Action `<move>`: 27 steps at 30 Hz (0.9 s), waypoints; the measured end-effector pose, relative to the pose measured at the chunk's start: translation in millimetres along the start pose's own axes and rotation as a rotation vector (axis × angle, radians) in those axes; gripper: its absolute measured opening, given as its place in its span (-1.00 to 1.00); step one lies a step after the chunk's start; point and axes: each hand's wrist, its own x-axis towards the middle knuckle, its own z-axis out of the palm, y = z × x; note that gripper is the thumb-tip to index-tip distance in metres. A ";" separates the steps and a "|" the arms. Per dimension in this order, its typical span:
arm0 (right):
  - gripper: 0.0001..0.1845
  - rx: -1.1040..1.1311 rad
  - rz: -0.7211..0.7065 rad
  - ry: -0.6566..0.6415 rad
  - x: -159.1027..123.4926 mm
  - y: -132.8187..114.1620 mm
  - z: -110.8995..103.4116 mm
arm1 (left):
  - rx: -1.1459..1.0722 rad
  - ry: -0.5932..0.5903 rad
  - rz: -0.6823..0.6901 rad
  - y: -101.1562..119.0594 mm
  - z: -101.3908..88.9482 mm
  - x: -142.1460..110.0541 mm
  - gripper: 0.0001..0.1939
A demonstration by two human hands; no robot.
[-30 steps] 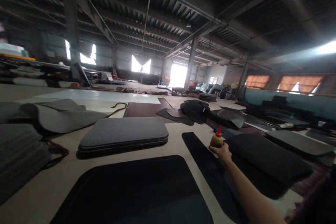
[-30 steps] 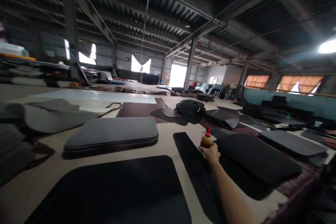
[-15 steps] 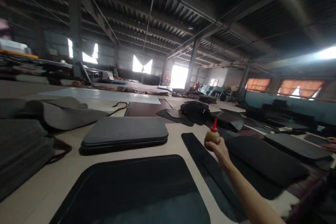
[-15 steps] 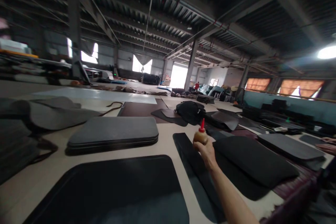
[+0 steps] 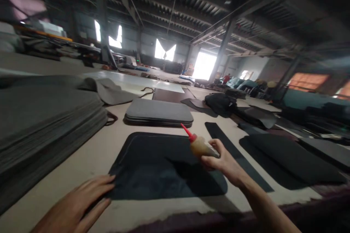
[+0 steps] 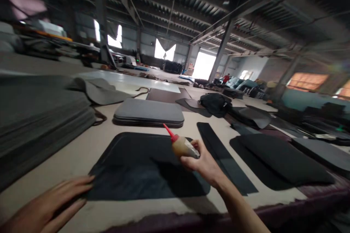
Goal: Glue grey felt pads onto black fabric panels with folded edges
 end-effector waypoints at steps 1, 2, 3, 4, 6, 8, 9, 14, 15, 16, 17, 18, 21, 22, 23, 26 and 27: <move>-0.42 -0.028 0.006 -0.007 -5.2 -4.1 3.2 | 0.006 -0.066 0.005 1.6 -2.8 -5.1 -0.71; -0.42 -0.062 0.006 -0.014 -9.7 -8.0 5.8 | 0.007 -0.120 -0.016 3.9 -5.3 -7.0 -0.69; -0.41 -0.097 0.003 -0.017 -13.5 -11.7 7.8 | -0.001 -0.153 -0.027 6.5 -7.3 -6.5 -0.68; -0.40 -0.129 -0.003 -0.014 -16.7 -14.9 9.4 | -0.018 -0.173 -0.035 9.2 -9.0 -4.4 -0.67; -0.36 -0.183 -0.009 0.014 -21.3 -19.2 11.7 | -0.052 -0.190 -0.048 13.9 -11.4 1.0 -0.66; -0.31 -0.215 -0.009 0.065 -23.9 -19.9 13.2 | -0.072 -0.205 -0.056 17.3 -12.9 4.1 -0.65; -0.29 -0.221 -0.004 0.095 -24.4 -18.9 13.9 | -0.077 -0.216 -0.060 18.6 -13.5 4.4 -0.66; -0.33 -0.033 0.042 0.162 -22.6 -8.5 23.6 | -0.091 -0.239 -0.068 21.8 -16.0 0.7 -0.69; -0.34 0.038 0.050 0.161 -21.7 -6.8 27.6 | -0.093 -0.243 -0.068 22.2 -16.6 0.4 -0.69; -0.35 0.105 0.064 0.156 -20.7 -5.5 32.2 | -0.093 -0.249 -0.070 22.6 -17.0 0.2 -0.70; -0.34 0.165 0.084 0.150 -19.6 -4.4 37.2 | -0.092 -0.254 -0.070 22.9 -17.4 0.1 -0.70; -0.34 0.216 0.109 0.143 -18.3 -3.3 42.2 | -0.090 -0.259 -0.069 23.2 -17.6 0.1 -0.70; -0.39 0.327 0.183 0.109 -13.4 1.5 54.2 | -0.090 -0.258 -0.059 23.9 -17.6 0.0 -0.71; -0.42 0.347 0.200 0.097 -11.4 3.6 56.6 | -0.092 -0.256 -0.056 24.1 -17.5 0.1 -0.71; -0.44 0.362 0.212 0.087 -9.5 5.9 58.0 | -0.093 -0.254 -0.054 24.4 -17.3 0.2 -0.71; -0.43 0.392 0.236 0.050 -5.0 11.3 58.3 | -0.092 -0.253 -0.054 25.1 -17.4 0.9 -0.72; -0.42 0.395 0.233 0.037 -4.4 12.0 57.7 | -0.091 -0.256 -0.053 25.4 -17.7 1.1 -0.72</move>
